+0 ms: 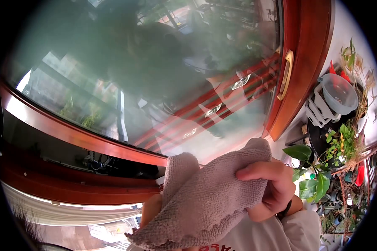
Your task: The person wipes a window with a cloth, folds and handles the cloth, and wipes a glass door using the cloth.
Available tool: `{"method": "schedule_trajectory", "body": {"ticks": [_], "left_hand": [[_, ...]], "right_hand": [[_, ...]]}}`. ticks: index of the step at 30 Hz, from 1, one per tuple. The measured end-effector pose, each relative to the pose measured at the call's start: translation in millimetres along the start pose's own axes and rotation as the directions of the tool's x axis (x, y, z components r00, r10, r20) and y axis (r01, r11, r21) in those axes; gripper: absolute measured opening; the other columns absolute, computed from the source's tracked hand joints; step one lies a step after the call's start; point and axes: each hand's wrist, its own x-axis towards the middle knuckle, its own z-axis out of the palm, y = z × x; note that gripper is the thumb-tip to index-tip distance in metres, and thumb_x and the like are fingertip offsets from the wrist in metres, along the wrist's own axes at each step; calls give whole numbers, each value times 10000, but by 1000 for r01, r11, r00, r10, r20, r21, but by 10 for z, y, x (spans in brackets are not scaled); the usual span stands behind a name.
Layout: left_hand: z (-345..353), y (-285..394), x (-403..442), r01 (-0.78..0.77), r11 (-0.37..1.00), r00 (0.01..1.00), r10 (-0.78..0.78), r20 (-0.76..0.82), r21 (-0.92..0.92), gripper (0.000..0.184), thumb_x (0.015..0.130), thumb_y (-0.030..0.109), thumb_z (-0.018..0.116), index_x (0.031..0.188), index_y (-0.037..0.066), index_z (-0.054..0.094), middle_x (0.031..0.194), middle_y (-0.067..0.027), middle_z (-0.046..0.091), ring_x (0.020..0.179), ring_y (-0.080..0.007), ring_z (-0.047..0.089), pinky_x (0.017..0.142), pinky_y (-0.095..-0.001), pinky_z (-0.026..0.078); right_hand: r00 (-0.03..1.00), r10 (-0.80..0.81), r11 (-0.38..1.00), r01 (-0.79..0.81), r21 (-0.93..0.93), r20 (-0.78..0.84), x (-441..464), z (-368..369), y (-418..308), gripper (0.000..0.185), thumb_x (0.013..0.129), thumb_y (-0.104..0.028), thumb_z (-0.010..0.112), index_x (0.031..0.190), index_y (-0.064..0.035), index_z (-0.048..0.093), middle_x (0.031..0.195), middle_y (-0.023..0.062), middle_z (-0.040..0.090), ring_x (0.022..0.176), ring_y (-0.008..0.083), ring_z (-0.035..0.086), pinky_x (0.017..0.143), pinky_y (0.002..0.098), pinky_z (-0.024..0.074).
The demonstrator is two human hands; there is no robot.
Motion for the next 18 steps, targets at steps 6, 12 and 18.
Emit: {"method": "schedule_trajectory", "body": {"ticks": [6,12,18], "left_hand": [[-282,-93,302,195,938,892,-47,450,-288,61,739,-27,625,729,-59,573,680,-141,626,510,-223,563,496,-313,422],[-178,12,543,7,979,983,31,182,-204,209,779,-5,649,950,-92,565,714,-155,636,602,-220,602,525,-350,467],[-158,96,749,-142,898,943,251,-220,417,255,896,126,662,1068,-26,552,763,-113,623,661,-190,590,600,-341,483]], "right_hand": [[994,62,998,-62,6,-88,-28,23,-34,250,810,4,592,1046,70,543,930,177,628,806,227,629,740,308,486],[998,34,998,-31,59,-45,48,-63,54,299,783,-20,557,1065,78,545,1011,167,615,862,232,614,798,309,477],[995,77,992,-83,-97,-61,263,-88,330,378,780,32,591,1157,58,570,1147,145,619,1052,206,608,917,314,465]]}}
